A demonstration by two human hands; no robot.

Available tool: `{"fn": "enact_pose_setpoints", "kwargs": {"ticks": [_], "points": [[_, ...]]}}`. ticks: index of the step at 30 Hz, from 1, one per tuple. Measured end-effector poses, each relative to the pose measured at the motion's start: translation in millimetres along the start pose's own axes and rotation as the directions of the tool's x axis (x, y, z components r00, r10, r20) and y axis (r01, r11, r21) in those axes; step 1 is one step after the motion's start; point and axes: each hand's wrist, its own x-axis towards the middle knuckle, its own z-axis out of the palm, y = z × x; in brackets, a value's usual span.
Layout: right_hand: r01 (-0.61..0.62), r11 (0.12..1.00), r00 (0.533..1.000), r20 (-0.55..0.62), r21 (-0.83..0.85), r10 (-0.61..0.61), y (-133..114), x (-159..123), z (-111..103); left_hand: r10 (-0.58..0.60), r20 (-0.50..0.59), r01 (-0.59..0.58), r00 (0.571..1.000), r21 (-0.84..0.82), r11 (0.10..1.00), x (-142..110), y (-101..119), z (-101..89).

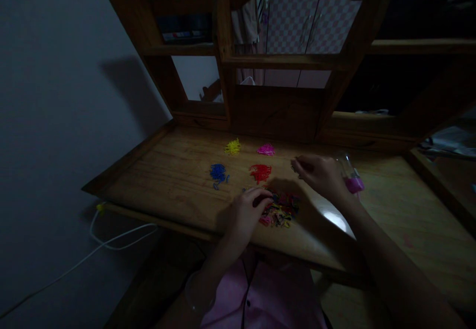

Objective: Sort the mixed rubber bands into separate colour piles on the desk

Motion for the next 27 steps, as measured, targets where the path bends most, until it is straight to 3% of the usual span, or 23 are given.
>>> {"fn": "enact_pose_setpoints", "kwargs": {"ticks": [2, 5, 9, 18, 23, 27], "points": [[0.071, 0.967, 0.978, 0.176, 0.246, -0.116, -3.9, -0.3, -0.5, -0.058, -0.017, 0.057, 0.998, -0.073, 0.996, 2.0, -2.0, -2.8], [0.066, 0.872, 0.887, 0.372, 0.485, -0.274, -9.5, -1.2, -0.3, -0.166, 0.016, 0.165, 0.986, -0.242, 0.956, 4.4, -3.1, -7.4], [0.014, 0.806, 0.832, 0.440, 0.591, -0.337, -16.7, -3.2, 1.2, -0.262, 0.063, 0.266, 0.963, -0.387, 0.883, 6.4, -2.2, -13.6], [-0.011, 0.810, 0.847, 0.436, 0.586, -0.304, -33.0, -8.7, 6.5, -0.281, 0.024, 0.262, 0.959, -0.447, 0.855, 6.1, 1.9, -15.5], [-0.029, 0.870, 0.775, 0.561, 0.491, -0.291, -20.4, -6.4, 0.4, -0.237, -0.036, 0.205, 0.971, -0.385, 0.900, 2.7, -3.1, -12.2], [0.013, 0.907, 0.758, 0.587, 0.420, -0.283, -11.6, -5.3, -2.2, -0.190, -0.074, 0.159, 0.979, -0.308, 0.938, 0.8, -8.3, -10.5]]}}
